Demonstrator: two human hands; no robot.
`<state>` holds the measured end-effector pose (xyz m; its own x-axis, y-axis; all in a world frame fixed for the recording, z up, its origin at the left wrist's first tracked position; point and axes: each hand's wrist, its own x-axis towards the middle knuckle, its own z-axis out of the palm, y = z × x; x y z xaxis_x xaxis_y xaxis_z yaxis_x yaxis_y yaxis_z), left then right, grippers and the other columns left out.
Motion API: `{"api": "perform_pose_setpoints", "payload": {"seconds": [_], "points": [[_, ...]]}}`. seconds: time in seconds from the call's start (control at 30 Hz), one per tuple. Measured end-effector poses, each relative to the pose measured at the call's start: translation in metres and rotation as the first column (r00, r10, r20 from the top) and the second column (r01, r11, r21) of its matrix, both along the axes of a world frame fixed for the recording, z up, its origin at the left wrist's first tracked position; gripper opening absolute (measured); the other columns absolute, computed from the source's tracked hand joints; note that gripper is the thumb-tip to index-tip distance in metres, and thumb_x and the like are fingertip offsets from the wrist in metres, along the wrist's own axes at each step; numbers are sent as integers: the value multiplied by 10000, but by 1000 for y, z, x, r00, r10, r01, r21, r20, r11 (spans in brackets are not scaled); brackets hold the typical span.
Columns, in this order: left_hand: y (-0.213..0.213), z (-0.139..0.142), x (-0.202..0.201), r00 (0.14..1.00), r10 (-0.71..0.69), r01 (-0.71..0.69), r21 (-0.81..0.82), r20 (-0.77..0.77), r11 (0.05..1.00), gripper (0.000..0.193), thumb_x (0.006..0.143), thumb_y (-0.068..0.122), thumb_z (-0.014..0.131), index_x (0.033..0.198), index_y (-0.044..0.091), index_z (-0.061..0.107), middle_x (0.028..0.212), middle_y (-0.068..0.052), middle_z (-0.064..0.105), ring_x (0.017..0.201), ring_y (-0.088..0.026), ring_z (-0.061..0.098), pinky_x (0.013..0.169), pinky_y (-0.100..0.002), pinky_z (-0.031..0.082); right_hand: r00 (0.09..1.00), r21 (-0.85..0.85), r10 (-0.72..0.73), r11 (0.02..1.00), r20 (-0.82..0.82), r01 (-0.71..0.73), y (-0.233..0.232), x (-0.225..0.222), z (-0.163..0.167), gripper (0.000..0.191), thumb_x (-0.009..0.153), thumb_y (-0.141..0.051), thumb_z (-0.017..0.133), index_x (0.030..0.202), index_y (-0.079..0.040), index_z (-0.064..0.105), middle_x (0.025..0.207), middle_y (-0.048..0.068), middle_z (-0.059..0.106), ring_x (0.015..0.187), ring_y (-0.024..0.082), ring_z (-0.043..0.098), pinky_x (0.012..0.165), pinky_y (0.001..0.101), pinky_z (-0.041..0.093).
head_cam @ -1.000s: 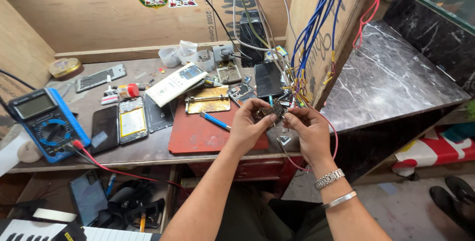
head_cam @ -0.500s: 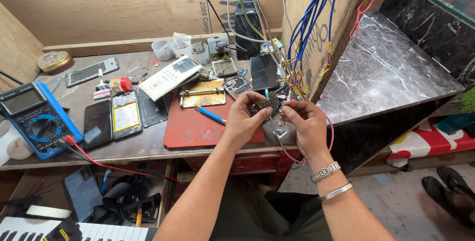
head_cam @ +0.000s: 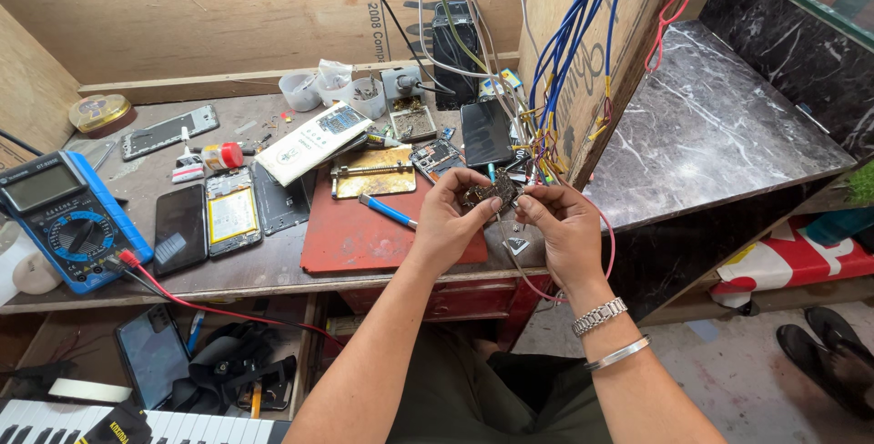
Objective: The person sits at a repair bench handling a disassembled phone motherboard, using tweezers to work on small components and repositioning the board. They reach for items on the cluttered bench and continue manipulating the board with the tweezers throughout the clip.
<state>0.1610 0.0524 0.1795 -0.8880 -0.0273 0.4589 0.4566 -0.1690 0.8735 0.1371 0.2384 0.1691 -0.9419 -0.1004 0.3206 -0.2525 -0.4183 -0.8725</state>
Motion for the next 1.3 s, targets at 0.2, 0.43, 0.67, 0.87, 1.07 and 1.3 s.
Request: {"api": "perform_pose_setpoints", "payload": {"seconds": [0.2,0.43,0.67,0.87,1.07,1.3], "points": [[0,1,1,1000,-4,3,4,18,1000,310,897,34,791,1145,28,606,1082,-18,632,982,-76,607,802,-231,552,1000,-6,-4,1000,7,4,-1,1,-1,145,922,-14,743,1054,18,693,985,84,735,843,154,724,799,318,638],[0,3,1,1000,-2,2,4,15,1000,306,898,34,788,1144,29,605,1084,-21,627,980,-72,602,789,-231,558,1000,-6,-1,1000,0,1,0,-1,-1,150,921,-12,742,1059,20,693,985,85,737,843,153,724,803,317,636],[0,3,-1,1000,-2,1,9,4,1000,302,903,29,786,1143,29,602,1070,-21,637,979,-71,605,799,-233,557,1000,-6,2,1000,-2,-2,0,-3,-1,151,920,-9,743,1059,23,693,983,86,736,841,154,723,804,316,633],[0,0,3,1000,-8,8,17,19,1000,297,907,24,783,1147,28,608,1060,-14,633,939,-66,599,783,-226,543,1000,-8,10,1000,-2,-10,0,0,-3,154,927,-8,738,1065,25,678,1002,88,729,858,154,721,813,318,634],[0,0,4,999,-34,32,73,35,997,288,905,22,771,1140,30,603,1007,-8,642,850,-64,607,726,-228,538,1000,42,-28,999,-11,28,0,5,2,179,922,-21,739,1073,45,668,996,100,719,859,161,714,811,315,623],[1,19,14,997,-61,55,123,46,991,283,909,17,770,1130,30,594,968,-11,664,860,-54,632,735,-220,553,991,157,-127,980,40,119,-1,16,23,229,894,-44,743,1080,70,675,976,118,724,841,186,722,801,319,603]]}}
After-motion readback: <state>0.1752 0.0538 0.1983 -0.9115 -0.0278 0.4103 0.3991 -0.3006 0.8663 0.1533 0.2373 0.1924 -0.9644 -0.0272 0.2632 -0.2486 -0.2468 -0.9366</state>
